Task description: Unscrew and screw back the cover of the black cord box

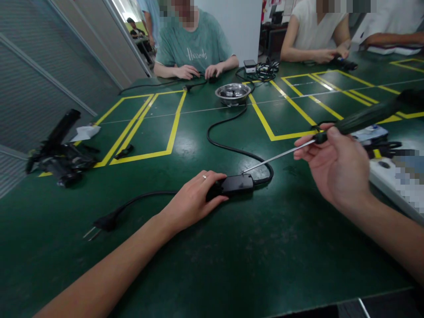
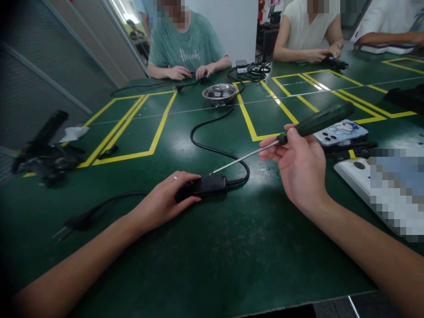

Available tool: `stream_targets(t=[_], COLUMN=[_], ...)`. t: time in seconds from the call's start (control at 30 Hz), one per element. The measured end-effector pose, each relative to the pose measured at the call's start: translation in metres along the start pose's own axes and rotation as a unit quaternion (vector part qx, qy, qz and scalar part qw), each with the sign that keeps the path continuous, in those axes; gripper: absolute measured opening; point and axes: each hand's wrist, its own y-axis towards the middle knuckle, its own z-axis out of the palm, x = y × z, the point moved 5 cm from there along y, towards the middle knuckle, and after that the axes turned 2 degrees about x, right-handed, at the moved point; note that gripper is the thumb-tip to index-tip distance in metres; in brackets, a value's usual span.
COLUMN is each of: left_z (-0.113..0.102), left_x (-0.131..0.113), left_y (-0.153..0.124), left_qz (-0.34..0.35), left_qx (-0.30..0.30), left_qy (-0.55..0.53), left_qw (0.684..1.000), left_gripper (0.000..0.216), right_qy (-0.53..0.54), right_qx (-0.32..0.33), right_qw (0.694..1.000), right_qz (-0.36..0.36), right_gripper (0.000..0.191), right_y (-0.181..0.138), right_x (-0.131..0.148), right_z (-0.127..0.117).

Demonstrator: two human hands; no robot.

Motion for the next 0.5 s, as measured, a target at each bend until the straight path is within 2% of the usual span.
stream_targets(t=[0.2,0.5], left_z=[0.002,0.002], left_x=[0.001,-0.001], left_y=[0.003,0.003], left_qz=[0.000,0.003], left_qx=[-0.017,-0.015], left_qy=[-0.026,-0.026], left_qw=[1.000,1.000], left_gripper=[0.045,0.045], right_qy=[0.037,0.030], right_qx=[0.061,0.086], right_qw=[0.993,0.988], right_qz=[0.089,0.124], right_gripper=[0.013,0.014], right_y=[-0.014,-0.022], right_x=[-0.014,-0.021], right_z=[0.014,0.019])
